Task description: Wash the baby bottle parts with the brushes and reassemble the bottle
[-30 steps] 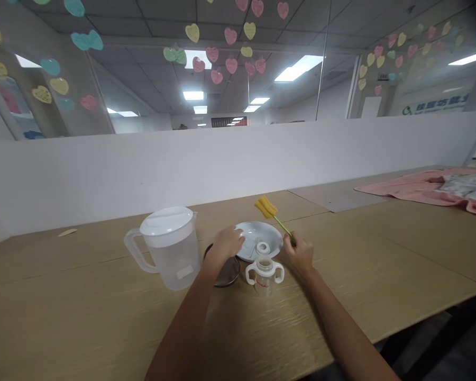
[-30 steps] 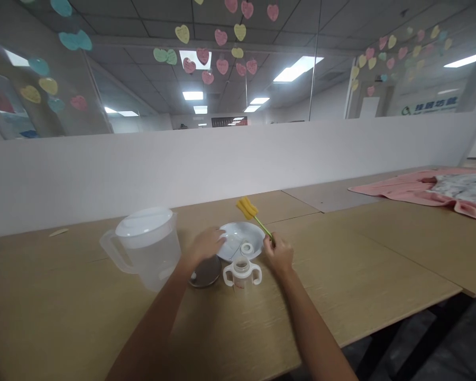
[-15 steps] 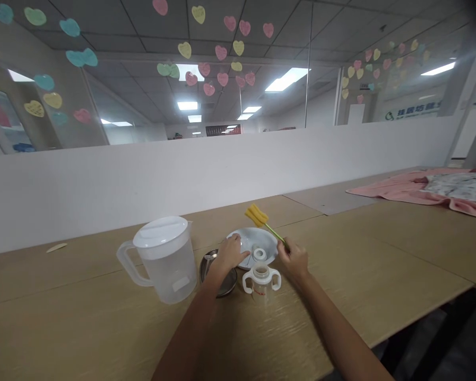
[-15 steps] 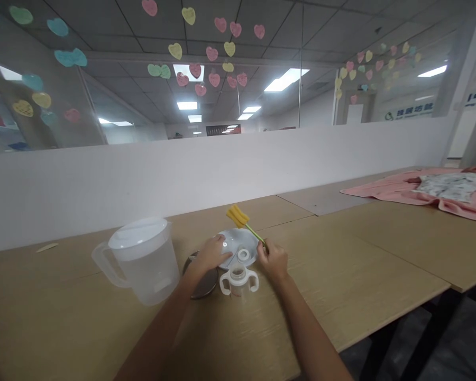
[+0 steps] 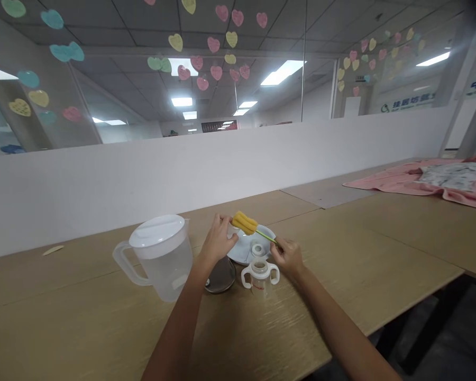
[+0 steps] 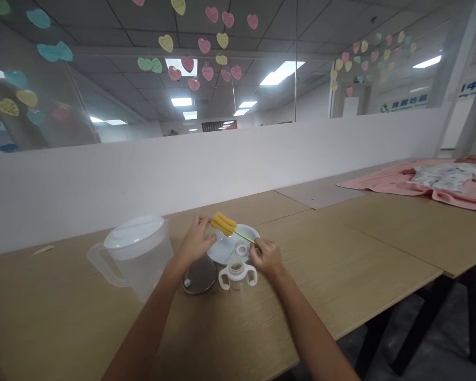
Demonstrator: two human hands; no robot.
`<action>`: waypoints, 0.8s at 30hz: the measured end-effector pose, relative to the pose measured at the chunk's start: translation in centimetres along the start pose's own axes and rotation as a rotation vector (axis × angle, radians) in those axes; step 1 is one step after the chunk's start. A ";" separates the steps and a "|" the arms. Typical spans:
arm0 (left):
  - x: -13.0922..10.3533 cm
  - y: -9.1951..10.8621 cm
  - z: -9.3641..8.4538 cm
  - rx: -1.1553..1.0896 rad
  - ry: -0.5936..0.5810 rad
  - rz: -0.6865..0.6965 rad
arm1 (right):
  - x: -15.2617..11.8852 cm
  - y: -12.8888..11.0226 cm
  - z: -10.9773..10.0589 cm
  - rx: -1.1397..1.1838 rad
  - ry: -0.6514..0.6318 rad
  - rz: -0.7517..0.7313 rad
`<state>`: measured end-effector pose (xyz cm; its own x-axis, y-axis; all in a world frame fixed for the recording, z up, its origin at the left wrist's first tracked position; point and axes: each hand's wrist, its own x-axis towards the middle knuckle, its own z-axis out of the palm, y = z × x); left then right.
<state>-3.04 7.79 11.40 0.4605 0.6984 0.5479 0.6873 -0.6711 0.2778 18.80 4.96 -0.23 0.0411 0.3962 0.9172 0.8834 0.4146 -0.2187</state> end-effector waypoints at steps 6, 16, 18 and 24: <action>0.1 0.1 0.1 0.170 0.089 0.008 | -0.1 0.2 0.2 0.005 -0.033 0.000; -0.5 1.9 -1.9 -0.139 -0.049 0.141 | 0.0 1.4 0.5 -0.169 -0.073 0.056; -0.6 2.7 -2.3 -0.260 -0.096 0.142 | 0.0 1.6 0.6 -0.219 -0.032 0.097; -1.0 4.1 -3.3 -0.304 -0.139 0.086 | -0.1 2.0 0.6 -0.316 0.060 0.133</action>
<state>-2.52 3.51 14.59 0.5957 0.6495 0.4724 0.4538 -0.7575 0.4693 20.26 6.25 -0.91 0.1842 0.3771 0.9077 0.9690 0.0849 -0.2319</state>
